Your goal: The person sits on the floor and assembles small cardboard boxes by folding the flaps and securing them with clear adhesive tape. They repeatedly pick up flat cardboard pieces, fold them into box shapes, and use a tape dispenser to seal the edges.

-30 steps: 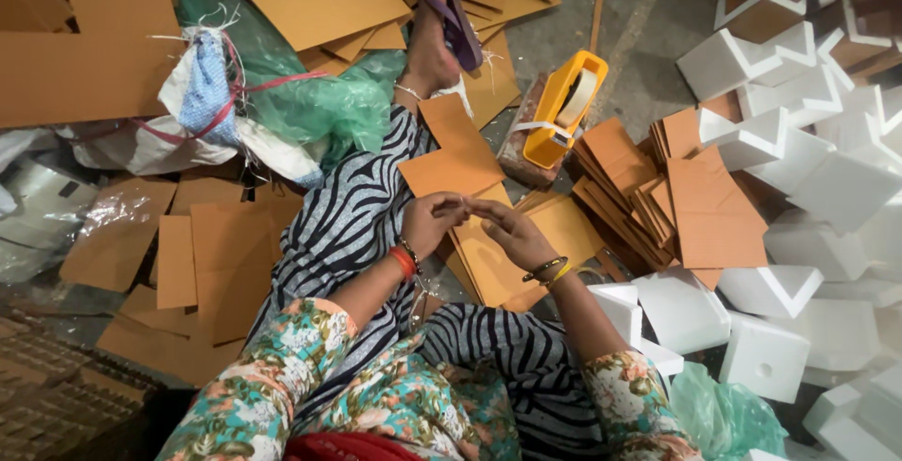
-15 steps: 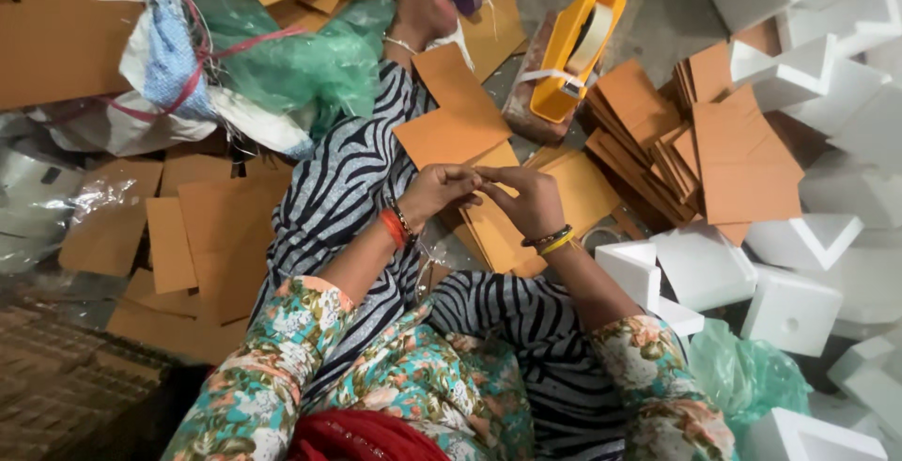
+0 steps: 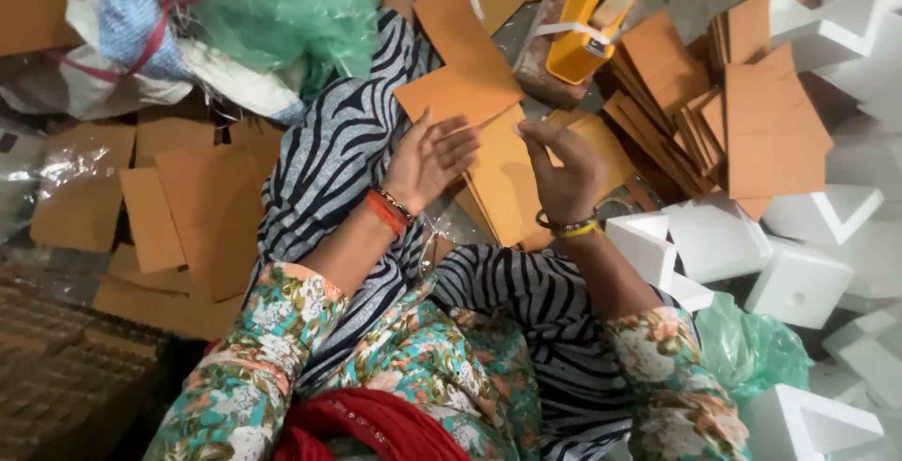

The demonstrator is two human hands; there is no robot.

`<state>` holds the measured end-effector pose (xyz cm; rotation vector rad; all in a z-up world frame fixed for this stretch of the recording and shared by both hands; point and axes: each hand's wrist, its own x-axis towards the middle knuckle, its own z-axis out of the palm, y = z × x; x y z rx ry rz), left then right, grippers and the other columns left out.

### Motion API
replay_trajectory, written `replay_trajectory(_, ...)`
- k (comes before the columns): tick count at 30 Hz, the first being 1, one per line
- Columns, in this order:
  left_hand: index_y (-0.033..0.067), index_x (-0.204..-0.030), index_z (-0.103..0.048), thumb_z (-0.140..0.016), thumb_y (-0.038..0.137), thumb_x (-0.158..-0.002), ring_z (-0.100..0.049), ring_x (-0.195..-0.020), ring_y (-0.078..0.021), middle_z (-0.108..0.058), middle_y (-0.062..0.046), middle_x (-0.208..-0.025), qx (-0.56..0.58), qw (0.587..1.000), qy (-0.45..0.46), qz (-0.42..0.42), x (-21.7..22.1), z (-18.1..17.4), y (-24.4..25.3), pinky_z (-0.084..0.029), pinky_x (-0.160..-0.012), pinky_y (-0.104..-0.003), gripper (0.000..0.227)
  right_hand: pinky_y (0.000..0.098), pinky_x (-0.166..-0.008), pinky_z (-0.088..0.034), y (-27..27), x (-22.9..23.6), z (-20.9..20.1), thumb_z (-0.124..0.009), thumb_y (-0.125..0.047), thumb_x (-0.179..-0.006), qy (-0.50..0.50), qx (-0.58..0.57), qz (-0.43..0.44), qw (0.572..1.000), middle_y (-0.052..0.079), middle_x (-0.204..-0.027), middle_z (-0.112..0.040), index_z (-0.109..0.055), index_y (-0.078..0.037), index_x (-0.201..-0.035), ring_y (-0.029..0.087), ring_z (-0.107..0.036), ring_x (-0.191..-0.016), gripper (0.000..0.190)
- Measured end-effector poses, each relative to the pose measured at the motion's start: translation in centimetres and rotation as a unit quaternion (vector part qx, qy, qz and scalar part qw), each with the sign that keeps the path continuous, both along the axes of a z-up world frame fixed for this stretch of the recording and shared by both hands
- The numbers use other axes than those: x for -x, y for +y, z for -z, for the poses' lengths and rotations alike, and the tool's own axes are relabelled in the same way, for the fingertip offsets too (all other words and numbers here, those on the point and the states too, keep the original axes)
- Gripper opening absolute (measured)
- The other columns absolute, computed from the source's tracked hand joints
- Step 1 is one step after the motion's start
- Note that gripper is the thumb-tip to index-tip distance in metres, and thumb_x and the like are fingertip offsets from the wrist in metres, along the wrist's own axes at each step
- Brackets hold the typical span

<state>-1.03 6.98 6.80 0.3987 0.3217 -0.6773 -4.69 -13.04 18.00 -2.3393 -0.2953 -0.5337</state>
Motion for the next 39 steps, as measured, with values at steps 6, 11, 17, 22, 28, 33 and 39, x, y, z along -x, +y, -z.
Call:
replay_trajectory(6, 0.0043, -0.14, -0.052, -0.037, 0.055, -0.105, -0.058, -0.132, -0.0302, -0.063, -0.018, -0.137, 0.177, 0.982, -0.046, -0.052, 0.2, -2.5, -1.5, -0.046, -0.112, -0.043, 0.063, 0.0437, -0.102, -0.055, 5.3, 2.6, 1.4, -0.059, 0.008, -0.085, 0.039, 0.117, -0.199, 0.972, 0.02, -0.123, -0.068, -0.07, 0.004, -0.125, 0.035, -0.062, -0.123, 0.041)
replay_trajectory(11, 0.0046, -0.145, -0.048, -0.037, 0.044, -0.116, -0.06, -0.13, -0.032, -0.062, -0.018, -0.133, 0.12, 0.983, -0.08, -0.113, 0.1, 0.4, -2.3, -0.048, -0.115, -0.044, 0.05, 0.0544, -0.111, -0.049, 7.2, 1.4, 0.3, -0.066, -0.004, -0.09, -0.086, 0.152, -0.26, 0.95, 0.028, -0.128, -0.063, -0.06, 0.004, -0.116, 0.044, -0.055, -0.13, 0.027)
replay_trajectory(17, 0.0132, -0.147, -0.047, -0.043, 0.039, -0.111, -0.07, -0.085, -0.0185, -0.073, -0.018, -0.109, 0.011, 0.979, -0.164, -0.118, -0.4, 1.0, -3.8, -0.06, -0.077, -0.034, 0.044, 0.0561, -0.11, -0.047, 6.1, 0.2, -2.6, -0.072, -0.016, -0.09, 0.02, 0.26, -0.172, 0.95, 0.018, -0.124, -0.067, -0.067, 0.005, -0.132, 0.033, -0.061, -0.123, 0.047)
replay_trajectory(22, 0.0037, -0.151, -0.044, -0.041, 0.042, -0.113, -0.064, -0.074, -0.0195, -0.071, -0.021, -0.111, -0.173, 0.966, -0.151, -0.12, -0.9, 2.7, -3.1, -0.055, -0.067, -0.033, 0.054, 0.0422, -0.102, -0.053, 2.5, 1.6, -3.5, -0.064, -0.021, -0.103, 0.159, 0.264, -0.105, 0.946, 0.013, -0.112, -0.073, -0.074, -0.022, -0.134, 0.028, -0.069, -0.115, 0.032)
replay_trajectory(28, 0.0114, -0.163, -0.033, -0.037, 0.057, -0.111, -0.047, -0.145, -0.0302, -0.046, -0.022, -0.158, 0.221, 0.968, -0.11, 0.05, 3.5, 0.5, -6.2, -0.043, -0.118, -0.043, 0.069, 0.0494, -0.127, -0.025, 4.3, 0.4, 1.0, -0.055, -0.046, -0.1, 0.044, 0.077, -0.218, 0.972, 0.028, -0.157, -0.04, -0.042, 0.0, -0.153, 0.04, -0.033, -0.151, 0.071)
replay_trajectory(33, 0.0157, -0.17, -0.021, -0.04, 0.073, -0.102, -0.032, -0.155, -0.0306, -0.031, -0.018, -0.17, 0.322, 0.935, -0.116, 0.093, 2.4, -1.4, -5.0, -0.032, -0.124, -0.048, 0.09, 0.0489, -0.129, -0.016, 8.4, 3.6, 3.6, -0.032, -0.069, -0.102, 0.009, 0.128, -0.381, 0.915, 0.022, -0.162, -0.037, -0.039, -0.003, -0.157, 0.033, -0.028, -0.155, 0.087)
replay_trajectory(39, 0.0148, -0.166, -0.015, -0.051, 0.059, -0.099, -0.026, -0.158, -0.0323, -0.024, -0.019, -0.17, 0.129, 0.961, -0.235, 0.073, 3.7, -6.5, -4.0, -0.026, -0.129, -0.05, 0.088, 0.0575, -0.131, -0.014, 4.7, -1.4, 1.2, -0.024, -0.062, -0.106, 0.006, 0.171, -0.198, 0.965, 0.029, -0.164, -0.035, -0.037, 0.004, -0.159, 0.048, -0.022, -0.155, 0.086)
